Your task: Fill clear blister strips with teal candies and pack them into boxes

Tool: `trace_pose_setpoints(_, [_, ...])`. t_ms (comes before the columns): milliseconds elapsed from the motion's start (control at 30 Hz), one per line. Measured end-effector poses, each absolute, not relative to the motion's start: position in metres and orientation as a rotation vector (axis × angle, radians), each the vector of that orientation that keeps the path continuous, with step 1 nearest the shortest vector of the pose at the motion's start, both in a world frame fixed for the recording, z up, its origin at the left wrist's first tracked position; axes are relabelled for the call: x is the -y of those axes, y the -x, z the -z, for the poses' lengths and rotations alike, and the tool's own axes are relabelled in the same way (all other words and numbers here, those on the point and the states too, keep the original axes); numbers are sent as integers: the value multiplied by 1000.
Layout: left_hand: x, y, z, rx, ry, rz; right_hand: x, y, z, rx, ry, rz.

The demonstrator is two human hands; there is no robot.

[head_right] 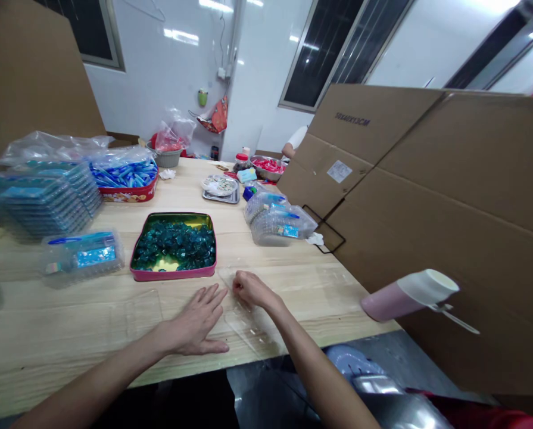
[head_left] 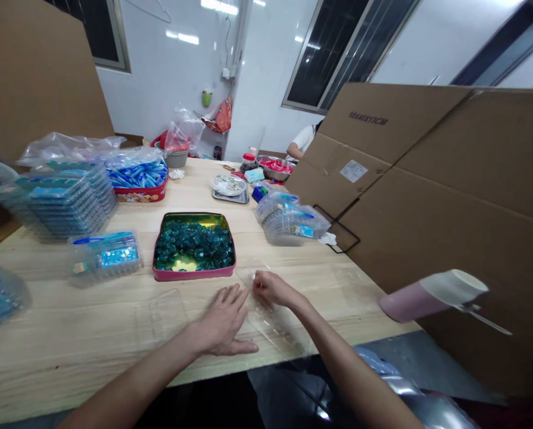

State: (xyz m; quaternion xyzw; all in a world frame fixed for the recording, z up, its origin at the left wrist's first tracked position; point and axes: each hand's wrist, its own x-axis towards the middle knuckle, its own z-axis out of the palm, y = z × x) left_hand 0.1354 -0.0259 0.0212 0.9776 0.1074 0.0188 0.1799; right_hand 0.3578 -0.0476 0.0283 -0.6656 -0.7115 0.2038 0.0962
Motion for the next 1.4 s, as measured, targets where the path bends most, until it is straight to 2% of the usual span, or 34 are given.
trace_pose_setpoints(633, [20,-152,-19,-318,-2724,30,47,-358,-33,2206,1934,-617])
trace_pose_setpoints(1200, [21,-155,-21,-266,-2853,-116,49,-346,-40,2361,1950,-436])
trace_pose_setpoints(1400, [19,-160,-26,-270,-2838,-164,53,-351,-66,2305,2006,-304])
